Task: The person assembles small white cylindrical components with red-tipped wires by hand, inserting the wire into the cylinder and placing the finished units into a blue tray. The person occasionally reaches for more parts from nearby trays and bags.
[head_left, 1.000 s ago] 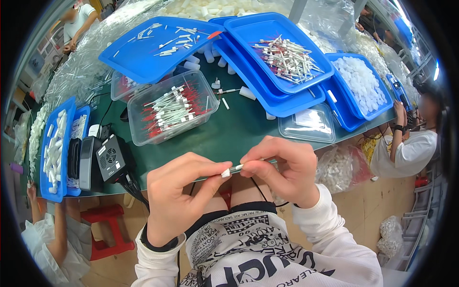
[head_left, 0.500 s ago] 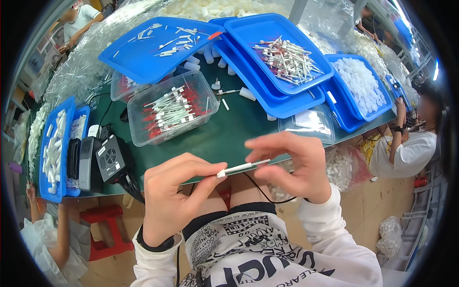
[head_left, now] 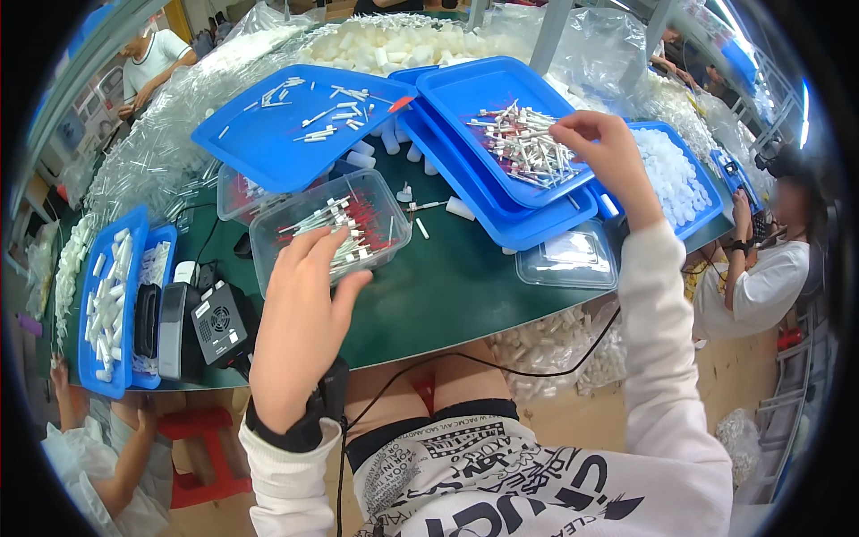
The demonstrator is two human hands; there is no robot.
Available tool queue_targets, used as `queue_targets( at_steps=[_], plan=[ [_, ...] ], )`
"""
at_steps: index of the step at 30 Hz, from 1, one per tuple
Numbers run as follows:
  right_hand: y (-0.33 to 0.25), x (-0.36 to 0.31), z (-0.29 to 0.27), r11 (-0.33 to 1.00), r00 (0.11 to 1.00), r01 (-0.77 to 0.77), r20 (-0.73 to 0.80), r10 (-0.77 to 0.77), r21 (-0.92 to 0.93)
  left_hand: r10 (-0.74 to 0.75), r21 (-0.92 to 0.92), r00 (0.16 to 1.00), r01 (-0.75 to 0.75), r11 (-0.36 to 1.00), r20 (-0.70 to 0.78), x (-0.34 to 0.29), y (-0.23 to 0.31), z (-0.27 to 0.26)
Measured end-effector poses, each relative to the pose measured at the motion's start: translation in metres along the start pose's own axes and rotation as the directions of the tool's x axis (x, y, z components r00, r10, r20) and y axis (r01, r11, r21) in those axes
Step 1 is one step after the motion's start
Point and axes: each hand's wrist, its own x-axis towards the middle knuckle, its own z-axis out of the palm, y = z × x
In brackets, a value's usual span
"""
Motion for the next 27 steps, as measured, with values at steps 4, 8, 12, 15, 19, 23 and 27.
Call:
queue_targets(
  at_steps=[4,8,12,15,19,23,27],
  plan=[
    [0.019,0.041,-0.005,0.852,0.986,0.157,0.033,-0.162,-0.499,-0.179,0.079,0.982,0.174,0.982,0.067,0.011,-0.015,0.015],
    [-0.033,0.062,0.026,0.794,0.927,0.373,0.166,-0.335,-0.480,-0.247,0.184,0.969,0.239,0.953,0.023,0.019,-0.025,0.031],
    [-0.094,0.097,0.115,0.838,0.858,0.475,0.354,-0.373,-0.267,-0.334,0.166,0.940,0.319,0.933,0.066,0.024,-0.029,0.026],
    [-0.111,0.119,0.177,0.861,0.907,0.336,0.376,-0.187,-0.381,-0.382,0.131,0.914,0.365,0.922,0.139,0.028,-0.027,0.023],
    [-0.115,0.118,0.207,0.843,0.911,0.241,0.413,-0.025,-0.481,-0.373,0.149,0.907,0.349,0.925,0.195,0.026,-0.031,0.018],
    [-0.113,0.118,0.207,0.865,0.933,0.167,0.358,0.016,-0.473,-0.232,0.163,0.964,0.209,0.964,0.133,0.027,-0.033,0.016],
    [-0.111,0.117,0.205,0.886,0.941,0.179,0.336,-0.028,-0.428,-0.214,0.125,0.976,0.217,0.968,-0.041,0.025,-0.038,0.020]
  ],
)
